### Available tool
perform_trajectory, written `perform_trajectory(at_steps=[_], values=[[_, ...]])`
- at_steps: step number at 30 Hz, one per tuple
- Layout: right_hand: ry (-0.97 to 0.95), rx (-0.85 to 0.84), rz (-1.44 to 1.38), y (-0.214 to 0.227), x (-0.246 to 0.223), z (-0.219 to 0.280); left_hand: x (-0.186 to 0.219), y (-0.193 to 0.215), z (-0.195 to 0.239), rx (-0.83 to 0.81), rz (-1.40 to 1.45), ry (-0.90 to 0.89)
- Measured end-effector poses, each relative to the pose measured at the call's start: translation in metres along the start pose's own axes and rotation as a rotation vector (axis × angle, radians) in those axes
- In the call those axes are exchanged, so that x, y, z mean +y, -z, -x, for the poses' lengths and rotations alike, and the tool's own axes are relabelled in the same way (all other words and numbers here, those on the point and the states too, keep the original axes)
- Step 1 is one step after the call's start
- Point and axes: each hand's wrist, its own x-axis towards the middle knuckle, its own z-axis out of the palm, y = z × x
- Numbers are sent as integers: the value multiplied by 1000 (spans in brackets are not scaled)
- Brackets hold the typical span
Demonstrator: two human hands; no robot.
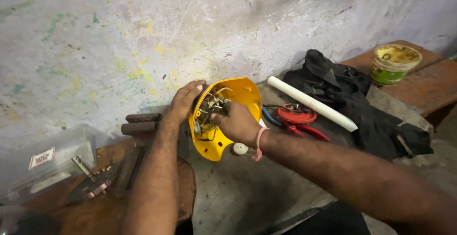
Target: The person repairs a yellow fan motor assembly by using a screwdriver to tighten components inside the housing, handling a white plastic capacitor, and connecting wires.
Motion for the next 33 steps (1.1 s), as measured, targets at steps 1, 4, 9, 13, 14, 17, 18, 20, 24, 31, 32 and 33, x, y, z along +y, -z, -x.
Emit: perform_trajectory(at_steps=[1, 4, 9, 13, 14, 17, 18, 20, 24, 31, 32, 33], values=[[79, 30, 68, 6, -1, 3, 1, -3, 1, 3, -16, -11], [459, 92, 382, 21, -5, 1, 4, -3, 3, 3, 0, 14], [1214, 125, 1153, 29, 0, -9, 11, -5, 6, 21, -81, 7], [1130, -33, 1183, 24, 0, -17, 6, -6, 7, 13, -9, -74], [1059, -63, 1153, 20, 0, -14, 4, -6, 9, 14, 27, -54], [717, -38, 917, 9, -7, -10, 0, -3, 9, 18, 76, -43], [583, -13, 812, 7, -9, -10, -1, -4, 10, 23, 62, -58], [354, 127, 537, 6, -14, -19, 3, -6, 1, 17, 37, -64], [395, 211, 379, 7, -1, -14, 7, -5, 0, 33, -35, 25], [778, 136, 1343, -8, 4, -11, 2, -3, 0, 44, -56, -40], [762, 114, 1361, -11, 1, -15, 2, -3, 2, 44, -15, -16], [743, 93, 1385, -13, -2, -19, 2, -4, 1, 41, 30, 5]])
